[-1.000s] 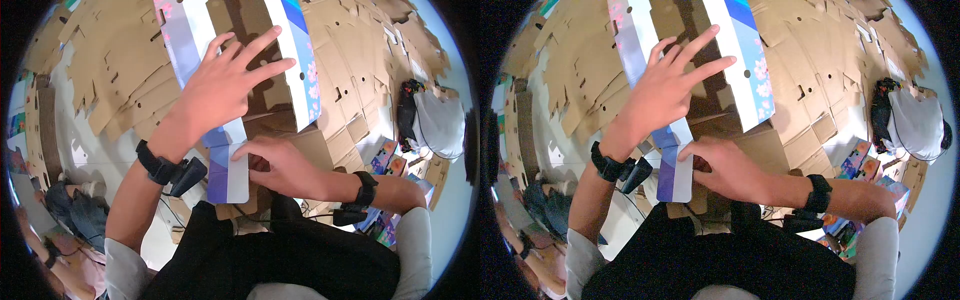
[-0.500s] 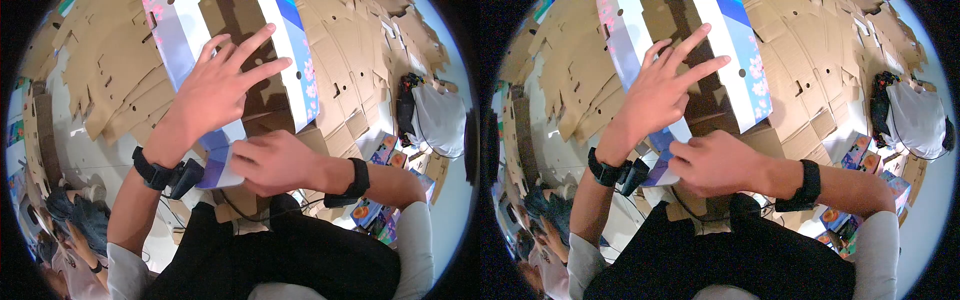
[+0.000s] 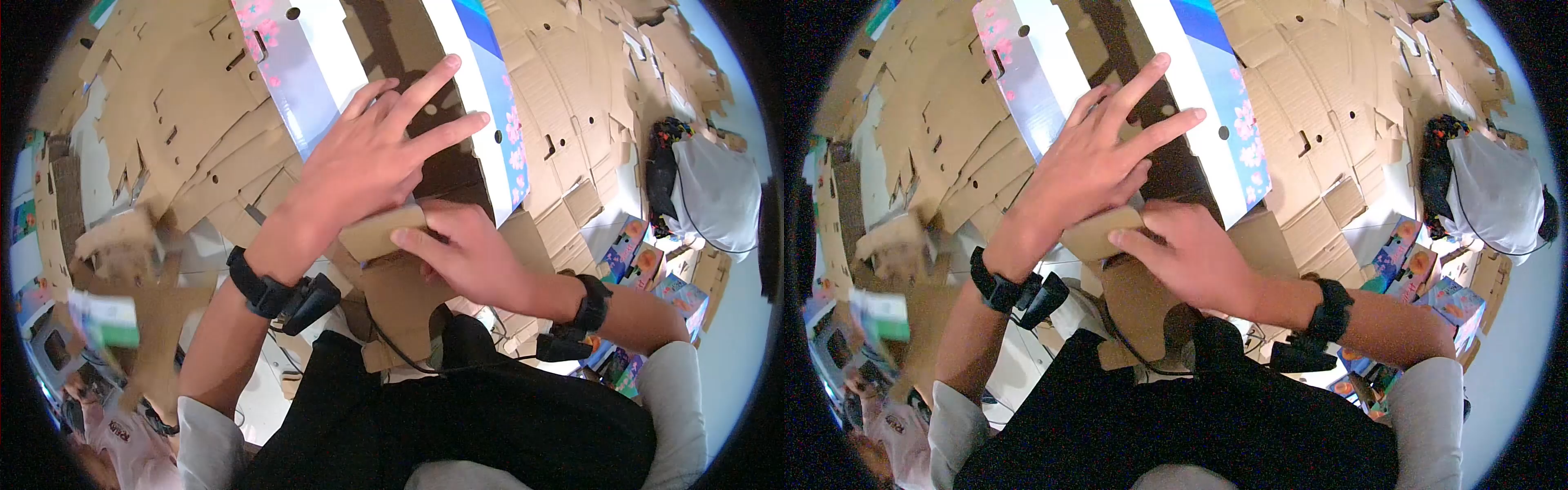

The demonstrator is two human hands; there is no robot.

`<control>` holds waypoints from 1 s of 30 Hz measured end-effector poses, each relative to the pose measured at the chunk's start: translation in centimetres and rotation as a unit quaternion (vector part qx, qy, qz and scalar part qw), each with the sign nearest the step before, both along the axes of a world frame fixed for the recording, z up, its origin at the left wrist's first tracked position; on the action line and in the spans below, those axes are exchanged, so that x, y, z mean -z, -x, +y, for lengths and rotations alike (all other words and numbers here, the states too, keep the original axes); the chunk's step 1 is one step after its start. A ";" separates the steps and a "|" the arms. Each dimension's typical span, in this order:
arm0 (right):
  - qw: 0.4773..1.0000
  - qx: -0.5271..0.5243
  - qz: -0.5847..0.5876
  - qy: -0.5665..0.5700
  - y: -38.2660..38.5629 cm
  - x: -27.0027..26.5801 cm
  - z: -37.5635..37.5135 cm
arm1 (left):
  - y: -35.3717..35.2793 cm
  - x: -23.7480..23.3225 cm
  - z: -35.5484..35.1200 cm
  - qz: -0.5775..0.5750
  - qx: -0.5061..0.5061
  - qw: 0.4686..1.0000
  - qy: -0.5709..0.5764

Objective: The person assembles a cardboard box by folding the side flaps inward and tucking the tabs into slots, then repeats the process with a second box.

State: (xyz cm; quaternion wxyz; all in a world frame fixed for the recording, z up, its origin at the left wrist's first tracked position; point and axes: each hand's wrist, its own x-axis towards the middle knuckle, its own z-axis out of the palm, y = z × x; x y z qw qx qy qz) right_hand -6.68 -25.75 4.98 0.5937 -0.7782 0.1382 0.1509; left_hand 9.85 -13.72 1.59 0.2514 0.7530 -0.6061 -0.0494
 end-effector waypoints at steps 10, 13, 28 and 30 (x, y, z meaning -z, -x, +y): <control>0.986 0.075 0.139 -0.051 -1.0 -0.1 0.6 | -2.3 -1.2 0.0 0.096 0.051 0.994 0.031; 0.985 0.071 0.152 -0.030 -1.6 0.3 0.5 | -1.9 -1.1 0.1 0.097 0.044 0.993 0.041; 0.994 -0.019 0.088 -0.065 -1.3 -0.1 -1.0 | -1.1 -1.3 0.5 0.089 0.021 0.995 0.027; 0.980 -0.052 0.166 -0.097 -1.1 -0.9 -1.7 | -1.4 -1.8 0.6 0.104 0.028 0.994 0.023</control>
